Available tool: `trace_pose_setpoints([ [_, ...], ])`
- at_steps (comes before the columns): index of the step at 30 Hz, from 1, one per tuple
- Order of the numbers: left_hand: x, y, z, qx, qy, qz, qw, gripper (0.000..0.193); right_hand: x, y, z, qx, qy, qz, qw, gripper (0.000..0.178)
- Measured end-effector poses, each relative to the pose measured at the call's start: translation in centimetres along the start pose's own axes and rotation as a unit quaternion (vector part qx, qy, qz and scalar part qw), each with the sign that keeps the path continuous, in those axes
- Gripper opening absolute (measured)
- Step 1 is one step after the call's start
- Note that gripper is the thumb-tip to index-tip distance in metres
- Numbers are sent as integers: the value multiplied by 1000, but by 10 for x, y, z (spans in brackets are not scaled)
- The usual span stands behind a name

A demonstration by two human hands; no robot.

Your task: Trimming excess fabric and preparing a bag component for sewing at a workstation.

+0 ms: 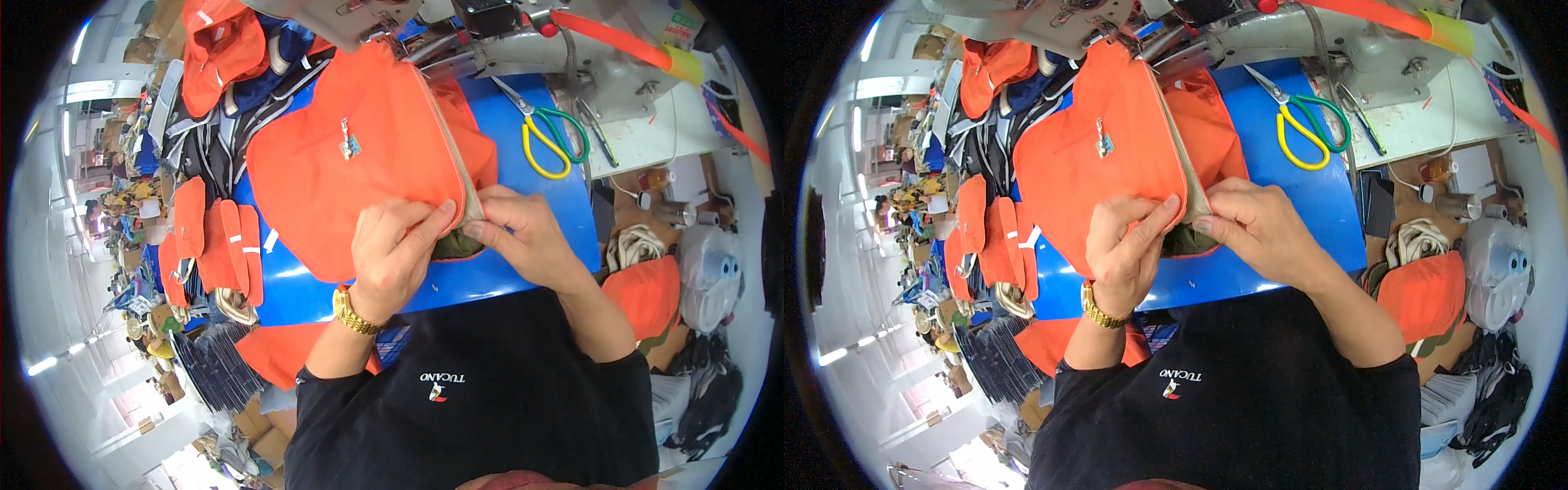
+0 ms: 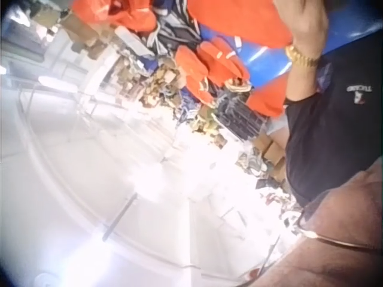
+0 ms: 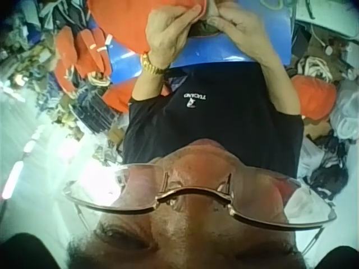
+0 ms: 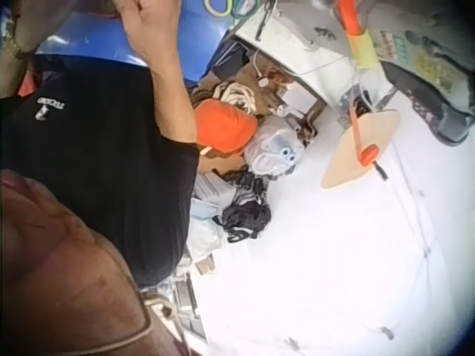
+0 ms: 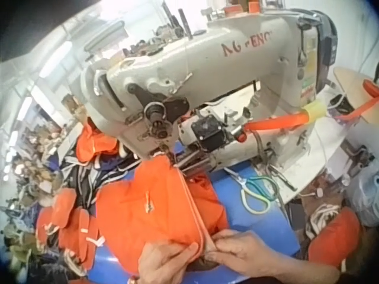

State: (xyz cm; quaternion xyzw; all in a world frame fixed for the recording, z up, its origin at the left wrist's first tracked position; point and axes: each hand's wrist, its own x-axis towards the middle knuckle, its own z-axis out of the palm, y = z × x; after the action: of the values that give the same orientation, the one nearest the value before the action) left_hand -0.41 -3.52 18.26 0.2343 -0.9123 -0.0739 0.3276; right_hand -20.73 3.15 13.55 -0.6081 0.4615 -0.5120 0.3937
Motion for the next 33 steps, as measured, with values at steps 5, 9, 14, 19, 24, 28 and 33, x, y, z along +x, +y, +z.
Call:
trace_pose_setpoints([
  [5, 5, 2, 2, -10, -16, 2, 1000, 39, -1, -2, 6, 69, 18, 12, 997, 18],
  [9, 11, -1, 5, -7, -24, -23, 999, 38, 6, 4, 2, 71, 20, 49, 996, 18],
  [14, 26, -21, 12, 7, -2, 2, 1000, 37, 23, 5, -1, 92, 26, 85, 992, 16],
  [19, 37, -38, 19, 4, 2, 1, 1000, 36, 43, 11, -8, 91, 5, 104, 990, 16],
  [24, 47, -56, 23, 11, 12, 0, 1000, 35, 62, 19, -5, 102, 43, 57, 992, 18],
  [28, 56, -69, 24, 10, 16, -1, 1000, 34, 77, 26, -7, 98, 39, 60, 993, 20],
  [33, 66, -89, 27, 23, 22, 17, 999, 33, 99, 32, -4, 97, 63, 30, 993, 22],
])
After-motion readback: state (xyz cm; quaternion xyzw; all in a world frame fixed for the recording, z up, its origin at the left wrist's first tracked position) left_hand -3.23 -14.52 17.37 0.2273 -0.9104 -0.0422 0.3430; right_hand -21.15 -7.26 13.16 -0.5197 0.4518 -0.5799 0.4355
